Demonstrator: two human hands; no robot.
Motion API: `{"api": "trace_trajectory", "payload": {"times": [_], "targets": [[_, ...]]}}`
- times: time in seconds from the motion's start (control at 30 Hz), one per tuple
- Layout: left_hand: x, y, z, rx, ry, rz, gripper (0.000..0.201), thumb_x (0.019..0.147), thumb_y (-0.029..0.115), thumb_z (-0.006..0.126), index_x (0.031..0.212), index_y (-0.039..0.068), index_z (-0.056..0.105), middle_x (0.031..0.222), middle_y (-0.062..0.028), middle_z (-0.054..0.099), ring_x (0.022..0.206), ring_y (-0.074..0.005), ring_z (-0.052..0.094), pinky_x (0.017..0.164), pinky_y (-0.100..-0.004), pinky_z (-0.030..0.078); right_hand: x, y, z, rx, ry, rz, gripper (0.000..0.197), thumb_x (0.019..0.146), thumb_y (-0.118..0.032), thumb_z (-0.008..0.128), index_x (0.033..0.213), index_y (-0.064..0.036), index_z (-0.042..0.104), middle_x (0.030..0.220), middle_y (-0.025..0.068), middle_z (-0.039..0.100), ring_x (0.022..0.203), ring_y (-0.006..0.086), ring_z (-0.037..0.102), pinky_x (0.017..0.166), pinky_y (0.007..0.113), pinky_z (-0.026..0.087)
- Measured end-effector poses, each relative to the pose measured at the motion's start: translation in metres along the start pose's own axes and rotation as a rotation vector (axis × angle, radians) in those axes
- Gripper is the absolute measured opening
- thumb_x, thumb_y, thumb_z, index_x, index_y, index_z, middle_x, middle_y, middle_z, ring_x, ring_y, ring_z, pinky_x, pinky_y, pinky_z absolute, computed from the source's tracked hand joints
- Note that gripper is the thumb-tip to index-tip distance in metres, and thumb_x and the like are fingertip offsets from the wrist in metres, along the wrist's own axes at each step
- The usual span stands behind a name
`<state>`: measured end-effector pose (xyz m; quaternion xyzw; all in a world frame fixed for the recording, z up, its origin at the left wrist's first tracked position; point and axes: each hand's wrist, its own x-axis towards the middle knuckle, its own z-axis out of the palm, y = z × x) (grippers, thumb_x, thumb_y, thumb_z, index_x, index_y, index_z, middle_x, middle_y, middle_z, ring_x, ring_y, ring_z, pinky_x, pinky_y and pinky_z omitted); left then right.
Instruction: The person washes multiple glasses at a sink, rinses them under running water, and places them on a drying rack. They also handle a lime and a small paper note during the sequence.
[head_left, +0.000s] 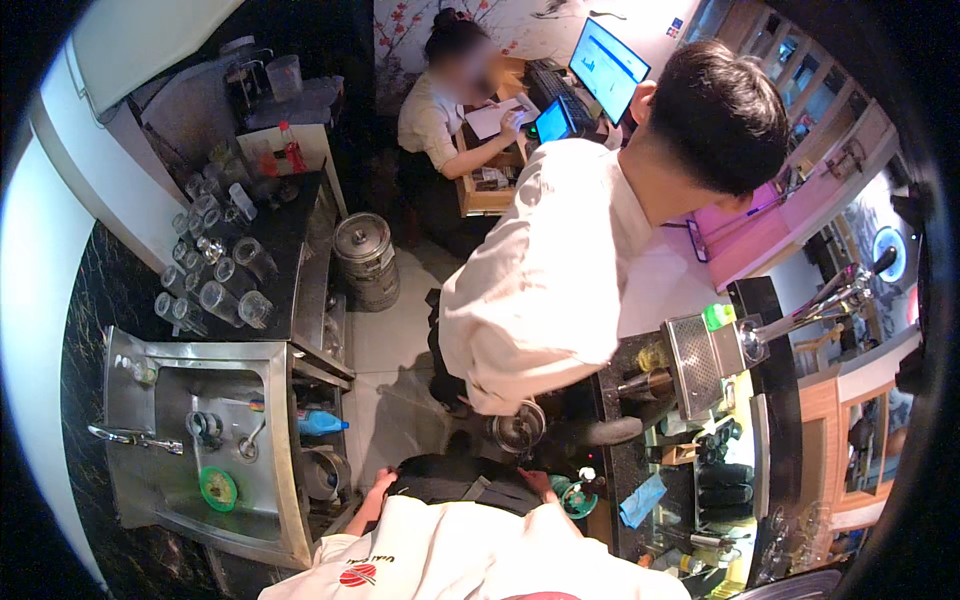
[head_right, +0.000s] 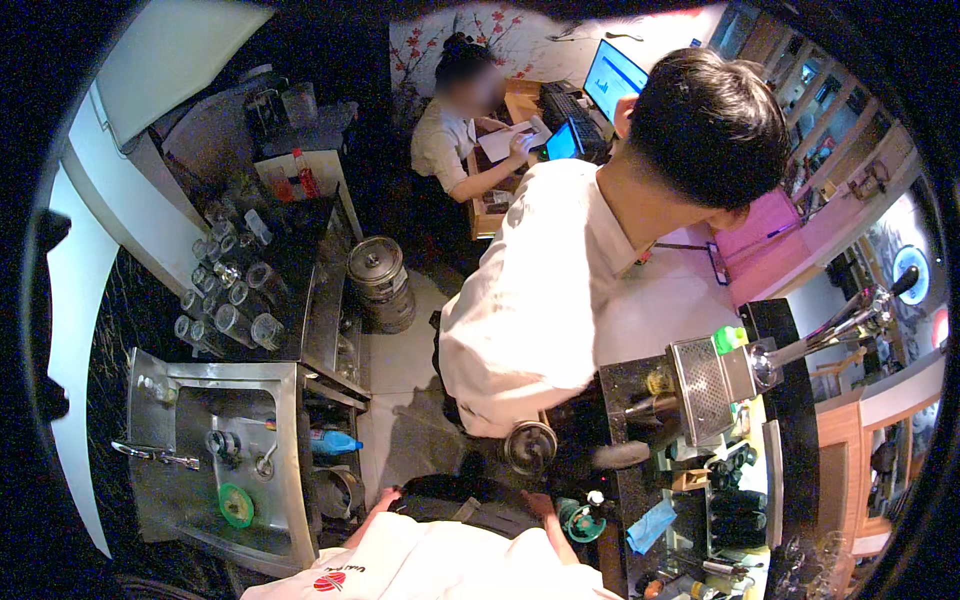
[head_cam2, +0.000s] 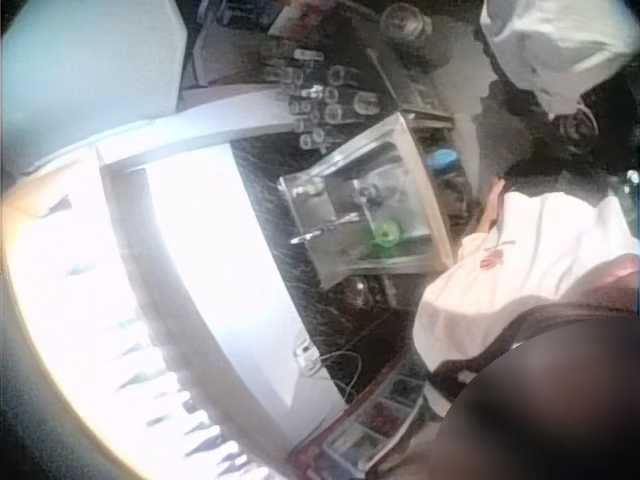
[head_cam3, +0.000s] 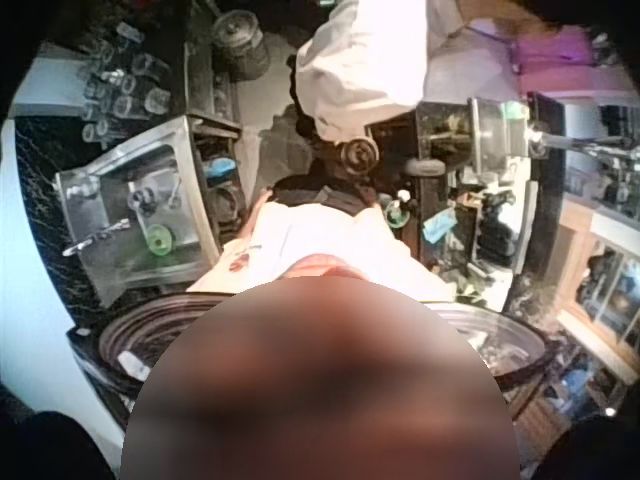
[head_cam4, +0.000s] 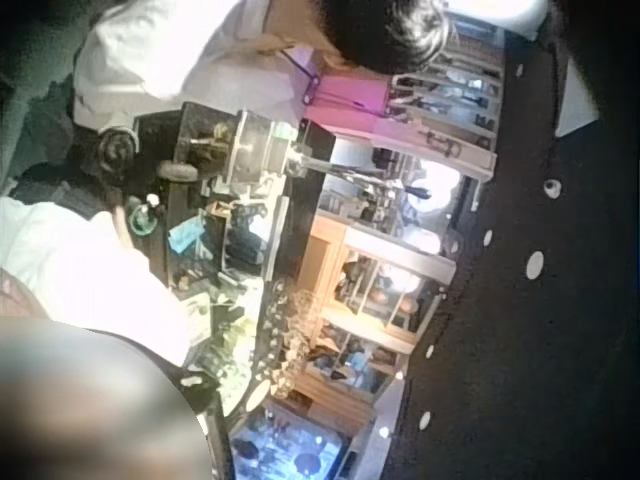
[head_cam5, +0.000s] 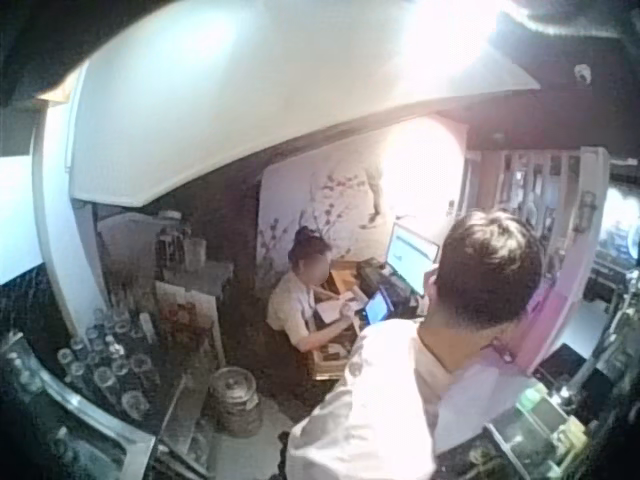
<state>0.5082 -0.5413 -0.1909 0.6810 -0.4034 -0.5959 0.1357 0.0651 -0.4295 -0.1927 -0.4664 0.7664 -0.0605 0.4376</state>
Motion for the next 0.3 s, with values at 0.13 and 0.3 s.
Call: {"api": "trace_trajectory", "payload": {"times": [0.13, 0.3], "targets": [[0.039, 0.018, 0.004, 0.224, 0.136, 0.125, 0.029, 0.077, 0.032, 0.065, 0.079, 0.004, 0.065, 0.071, -0.0065, 0.064, 0.068, -0.018, 0.06, 0.063, -0.0339, 0.048, 0.014, -0.036, -0.029, 0.368, 0.063, 0.171, 0.042, 0.079, -0.046, 0.072, 0.077, -0.0045, 0.072, 0.061, 0.0013, 0.061, 0.054, 0.0083, 0.05, 0.052, 0.025, 0.04], [0.023, 0.058, -0.025, -0.114, 0.144, -0.067, 0.027, 0.076, 0.03, 0.067, 0.084, 0.004, 0.065, 0.071, -0.0054, 0.063, 0.069, -0.0171, 0.058, 0.063, -0.0339, 0.048, 0.023, -0.056, -0.053, 0.545, -0.007, 0.013, 0.04, 0.076, -0.045, 0.075, 0.085, -0.0058, 0.074, 0.061, 0.0064, 0.061, 0.054, 0.0132, 0.052, 0.056, 0.03, 0.044]]}}
